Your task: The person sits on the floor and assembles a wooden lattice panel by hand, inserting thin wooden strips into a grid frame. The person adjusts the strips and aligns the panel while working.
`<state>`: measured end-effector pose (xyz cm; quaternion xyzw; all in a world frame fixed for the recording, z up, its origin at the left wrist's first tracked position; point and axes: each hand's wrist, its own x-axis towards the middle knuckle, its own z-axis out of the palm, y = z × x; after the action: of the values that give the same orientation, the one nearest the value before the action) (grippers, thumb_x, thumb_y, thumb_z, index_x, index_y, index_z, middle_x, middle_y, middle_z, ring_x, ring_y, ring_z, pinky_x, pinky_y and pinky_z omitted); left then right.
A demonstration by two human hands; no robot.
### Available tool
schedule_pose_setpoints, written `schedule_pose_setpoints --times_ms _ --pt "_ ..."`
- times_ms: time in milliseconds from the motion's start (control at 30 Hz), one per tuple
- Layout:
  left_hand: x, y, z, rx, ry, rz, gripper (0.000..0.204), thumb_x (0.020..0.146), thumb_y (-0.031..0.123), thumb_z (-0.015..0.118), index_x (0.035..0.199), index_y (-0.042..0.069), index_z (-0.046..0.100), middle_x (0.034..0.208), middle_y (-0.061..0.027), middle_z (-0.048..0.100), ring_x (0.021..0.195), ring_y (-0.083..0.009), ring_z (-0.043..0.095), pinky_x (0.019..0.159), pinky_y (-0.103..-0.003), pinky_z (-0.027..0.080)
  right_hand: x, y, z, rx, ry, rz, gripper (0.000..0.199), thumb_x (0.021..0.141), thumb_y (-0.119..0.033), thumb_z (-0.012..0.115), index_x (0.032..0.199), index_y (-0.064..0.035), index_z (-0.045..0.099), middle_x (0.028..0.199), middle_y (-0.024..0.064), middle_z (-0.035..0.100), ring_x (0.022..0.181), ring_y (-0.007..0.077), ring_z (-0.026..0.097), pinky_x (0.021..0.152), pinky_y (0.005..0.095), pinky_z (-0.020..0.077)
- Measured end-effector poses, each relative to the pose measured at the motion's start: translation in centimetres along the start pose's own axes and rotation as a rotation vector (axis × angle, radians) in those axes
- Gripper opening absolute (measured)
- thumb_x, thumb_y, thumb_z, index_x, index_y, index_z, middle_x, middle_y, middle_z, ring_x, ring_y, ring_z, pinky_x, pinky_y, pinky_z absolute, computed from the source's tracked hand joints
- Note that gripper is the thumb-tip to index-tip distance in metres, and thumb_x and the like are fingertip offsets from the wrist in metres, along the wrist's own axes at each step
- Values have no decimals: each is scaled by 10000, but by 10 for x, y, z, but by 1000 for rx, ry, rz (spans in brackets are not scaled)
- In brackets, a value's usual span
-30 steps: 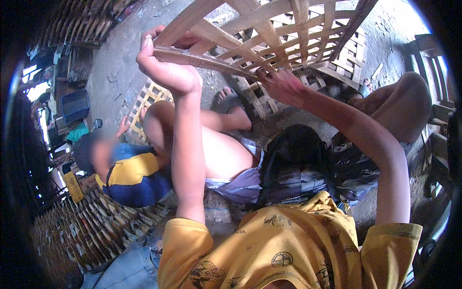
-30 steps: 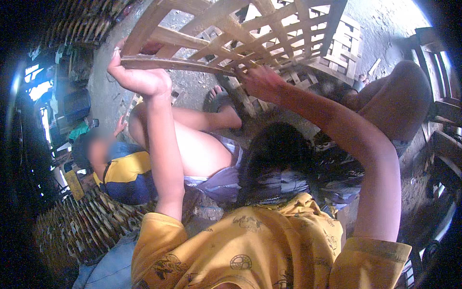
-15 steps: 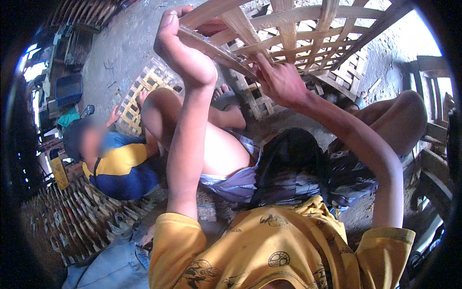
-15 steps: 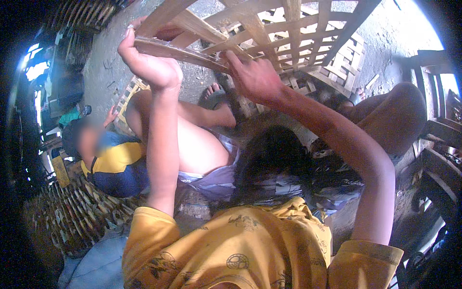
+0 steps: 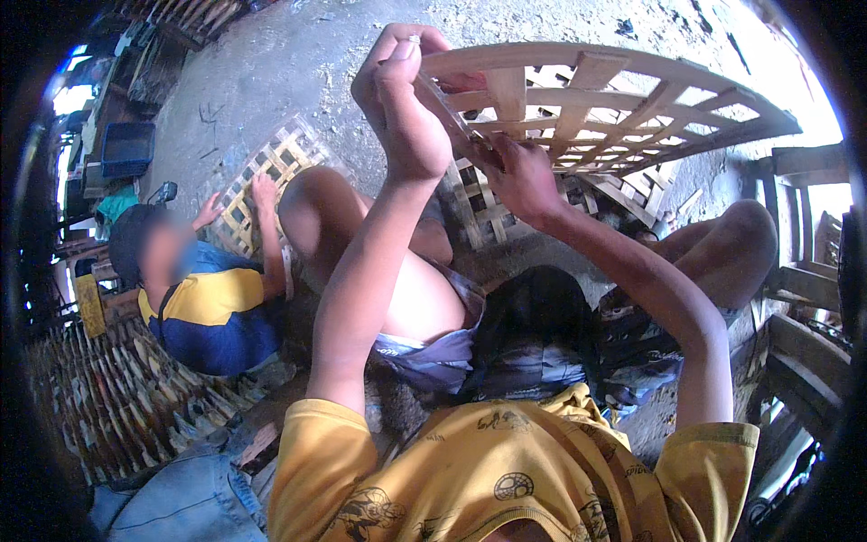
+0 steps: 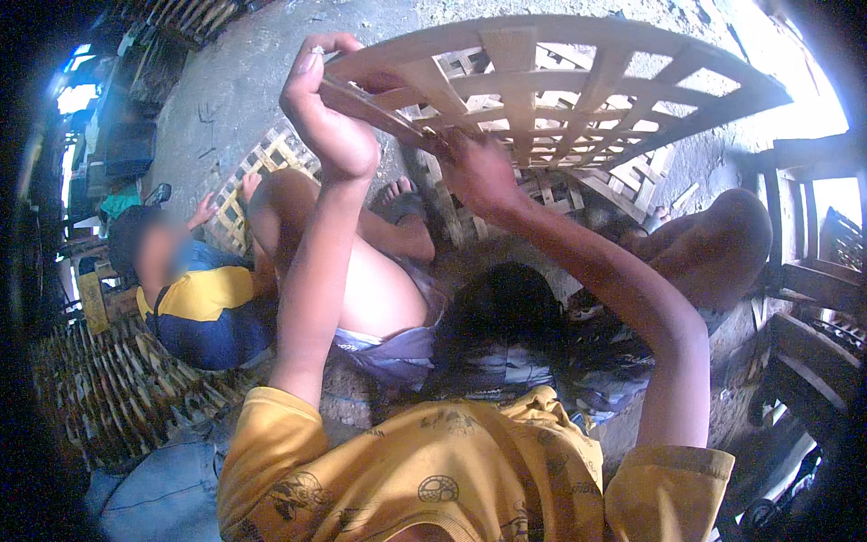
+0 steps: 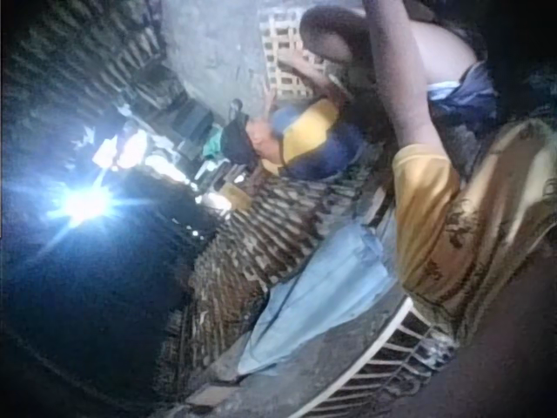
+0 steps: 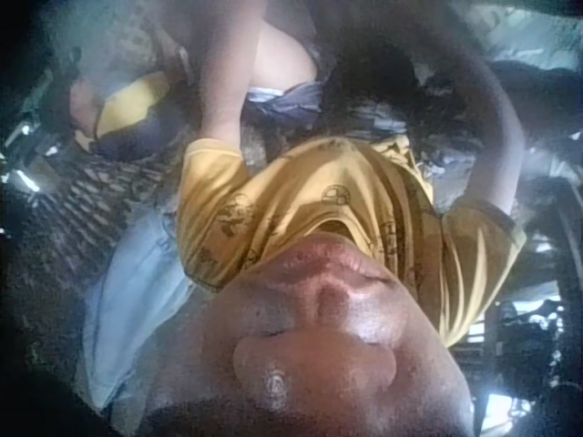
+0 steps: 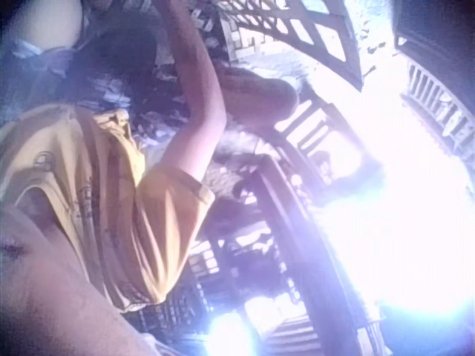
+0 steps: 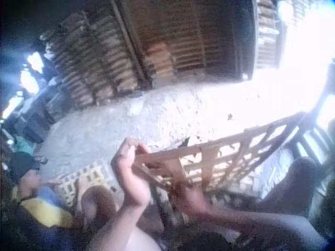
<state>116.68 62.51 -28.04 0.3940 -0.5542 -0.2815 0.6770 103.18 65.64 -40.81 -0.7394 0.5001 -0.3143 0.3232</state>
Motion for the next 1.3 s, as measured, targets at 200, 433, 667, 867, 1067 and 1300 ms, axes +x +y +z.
schedule_pose_setpoints --times_ms 200,433,667,867,1067,1300 --pt "0 13 8 -97 -56 66 346 971 263 431 858 -22 589 739 -68 598 663 -124 592 646 -271 471 -4 5 -8 4 14 -13 241 910 -152 735 1135 -69 702 831 197 714 727 322 726 650 394 559" --pt "-9 25 15 -45 -95 -94 418 954 362 388 905 1 594 834 -88 600 713 -195 655 696 -314 508 -11 6 -12 240 106 18 205 923 -122 751 1119 -63 767 874 67 774 697 67 633 639 286 530" --pt "-4 -12 11 -10 16 100 383 921 401 424 768 76 558 665 -38 522 575 -153 484 497 -336 402 -14 12 -26 170 94 -111 221 906 -106 761 1125 -87 776 941 99 784 743 95 700 681 295 570" --pt "7 -20 5 -3 93 106 393 900 377 422 748 40 552 681 -53 519 652 -160 497 605 -328 398 -21 47 -35 -219 -87 -675 276 936 -182 698 1199 -100 690 899 135 747 698 321 726 599 415 588" --pt "7 -19 5 24 69 99 380 893 372 417 732 48 536 675 -62 516 635 -169 483 597 -339 395 -28 48 -29 -333 -130 -523 660 949 -105 616 1532 -67 310 939 185 729 752 358 725 605 445 581" --pt "9 -15 17 40 97 125 384 892 400 413 722 76 533 666 -61 521 623 -171 496 581 -337 405 -16 39 -36 -508 -78 -557 841 879 -36 604 1616 -174 223 1189 213 689 836 347 734 658 449 626"
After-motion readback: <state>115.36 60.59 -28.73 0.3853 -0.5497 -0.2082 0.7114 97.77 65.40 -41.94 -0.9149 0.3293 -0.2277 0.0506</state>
